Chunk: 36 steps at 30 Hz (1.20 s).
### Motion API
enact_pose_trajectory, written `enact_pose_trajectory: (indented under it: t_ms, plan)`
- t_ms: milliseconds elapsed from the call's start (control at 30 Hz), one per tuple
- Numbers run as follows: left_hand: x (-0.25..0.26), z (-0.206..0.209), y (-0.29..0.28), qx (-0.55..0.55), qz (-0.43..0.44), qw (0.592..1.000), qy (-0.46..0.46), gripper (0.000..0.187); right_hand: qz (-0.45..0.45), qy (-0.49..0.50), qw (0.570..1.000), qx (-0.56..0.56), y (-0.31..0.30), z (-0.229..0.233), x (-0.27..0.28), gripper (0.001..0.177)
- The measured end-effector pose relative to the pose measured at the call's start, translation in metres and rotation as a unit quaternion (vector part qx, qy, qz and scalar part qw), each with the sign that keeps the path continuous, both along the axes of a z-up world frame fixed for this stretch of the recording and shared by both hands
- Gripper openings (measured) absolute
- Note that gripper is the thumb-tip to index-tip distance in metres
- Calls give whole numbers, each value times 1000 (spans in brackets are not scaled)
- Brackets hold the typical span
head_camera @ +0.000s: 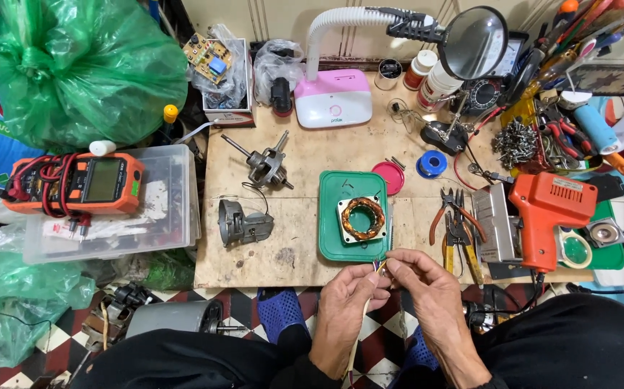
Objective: The person works on a copper-wound stator coil, stripping and twisting wires by hand. They then use a heat gun to apply heat to the coil and continue manipulating the wires.
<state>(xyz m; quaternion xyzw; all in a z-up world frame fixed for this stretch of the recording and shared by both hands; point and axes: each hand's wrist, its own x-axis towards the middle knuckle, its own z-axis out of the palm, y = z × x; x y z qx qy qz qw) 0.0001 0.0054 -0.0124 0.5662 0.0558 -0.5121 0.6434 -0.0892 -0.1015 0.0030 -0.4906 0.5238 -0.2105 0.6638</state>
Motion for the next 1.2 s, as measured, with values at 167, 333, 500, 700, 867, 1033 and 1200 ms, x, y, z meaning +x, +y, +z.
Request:
enact_pose_trajectory:
  t_ms: [167, 333, 500, 700, 867, 1033, 1200]
  plan:
    - [0, 5, 1, 1, 1, 1000, 12, 29, 6, -7, 1000, -1, -1, -4, -3, 13]
    - [-1, -5, 0, -10, -8, 1000, 14, 31, 9, -10, 1000, -9, -1, -14, -6, 8]
    - [-3, -22, -3, -34, 22, 998, 38, 33, 35, 9, 999, -13, -3, -20, -8, 9]
    - [0, -3, -5, -30, 70, 992, 97, 29, 66, 45, 997, -18, 0, -9, -4, 16]
    - [6, 13, -13, -41, 100, 987, 117, 29, 81, 31, 995, -42, -6, -14, -5, 18]
    - [19, 21, -22, 30, -22, 998, -59, 28, 93, 7, 993, -68, -22, -22, -4, 16]
    - [33, 18, -30, 41, -40, 993, -101, 25, 104, 69, 986, -113, -39, 3, 15, 15]
